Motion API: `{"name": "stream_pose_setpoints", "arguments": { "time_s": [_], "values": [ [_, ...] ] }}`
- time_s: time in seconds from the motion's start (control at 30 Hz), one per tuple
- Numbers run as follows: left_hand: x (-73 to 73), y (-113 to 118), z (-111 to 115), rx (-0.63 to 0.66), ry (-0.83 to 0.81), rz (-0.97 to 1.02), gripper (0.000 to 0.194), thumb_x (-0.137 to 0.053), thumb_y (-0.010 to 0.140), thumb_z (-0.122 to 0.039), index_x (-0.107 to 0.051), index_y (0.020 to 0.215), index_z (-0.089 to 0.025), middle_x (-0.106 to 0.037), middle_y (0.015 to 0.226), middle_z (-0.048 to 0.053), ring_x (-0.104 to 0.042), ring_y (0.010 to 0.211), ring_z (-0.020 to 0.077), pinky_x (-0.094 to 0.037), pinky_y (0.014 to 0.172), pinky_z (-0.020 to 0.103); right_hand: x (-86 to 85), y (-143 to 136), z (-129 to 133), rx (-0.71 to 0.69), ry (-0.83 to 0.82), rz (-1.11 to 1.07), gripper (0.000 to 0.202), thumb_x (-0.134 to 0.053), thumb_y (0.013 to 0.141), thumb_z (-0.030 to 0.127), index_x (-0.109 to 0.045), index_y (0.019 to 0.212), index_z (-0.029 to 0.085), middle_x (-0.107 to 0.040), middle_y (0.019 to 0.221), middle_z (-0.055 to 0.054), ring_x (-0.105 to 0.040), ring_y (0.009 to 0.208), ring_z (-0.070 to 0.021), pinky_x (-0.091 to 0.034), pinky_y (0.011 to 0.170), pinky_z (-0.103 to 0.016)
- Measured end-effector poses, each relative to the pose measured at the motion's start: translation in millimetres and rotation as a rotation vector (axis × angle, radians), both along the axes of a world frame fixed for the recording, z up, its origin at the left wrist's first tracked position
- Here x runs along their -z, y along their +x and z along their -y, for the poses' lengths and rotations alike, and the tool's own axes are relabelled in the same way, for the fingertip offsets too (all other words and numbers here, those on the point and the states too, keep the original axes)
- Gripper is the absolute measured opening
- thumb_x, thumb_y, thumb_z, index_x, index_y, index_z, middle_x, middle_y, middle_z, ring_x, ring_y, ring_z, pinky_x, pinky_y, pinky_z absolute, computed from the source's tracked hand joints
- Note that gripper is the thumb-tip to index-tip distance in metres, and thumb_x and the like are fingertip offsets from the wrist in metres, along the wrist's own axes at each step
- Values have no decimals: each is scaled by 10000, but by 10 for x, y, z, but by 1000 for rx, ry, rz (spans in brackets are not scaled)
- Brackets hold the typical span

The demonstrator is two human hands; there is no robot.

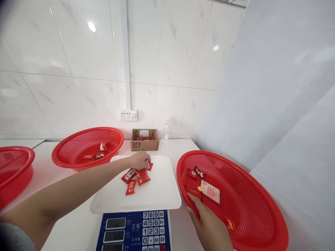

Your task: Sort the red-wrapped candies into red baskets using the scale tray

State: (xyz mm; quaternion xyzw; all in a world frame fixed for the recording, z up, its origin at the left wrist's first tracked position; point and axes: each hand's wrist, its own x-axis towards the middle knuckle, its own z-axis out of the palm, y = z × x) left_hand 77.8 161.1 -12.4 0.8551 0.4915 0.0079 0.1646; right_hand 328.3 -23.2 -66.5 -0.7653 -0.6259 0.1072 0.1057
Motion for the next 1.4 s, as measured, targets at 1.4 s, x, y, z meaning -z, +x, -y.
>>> {"name": "stream_pose_setpoints", "arguments": {
  "time_s": [1.4],
  "values": [
    [212,-240,613,119,-22,199,576,-286,912,-525,-314,1407,-232,-270,1515,92,-108,1411,295,-146,1116,501,-15,-1,11,-4,62,-20,474,-334,880,470,-553,1255,280,-650,1184,-56,-656,976,-275,-552,720,-385]
  ]
}}
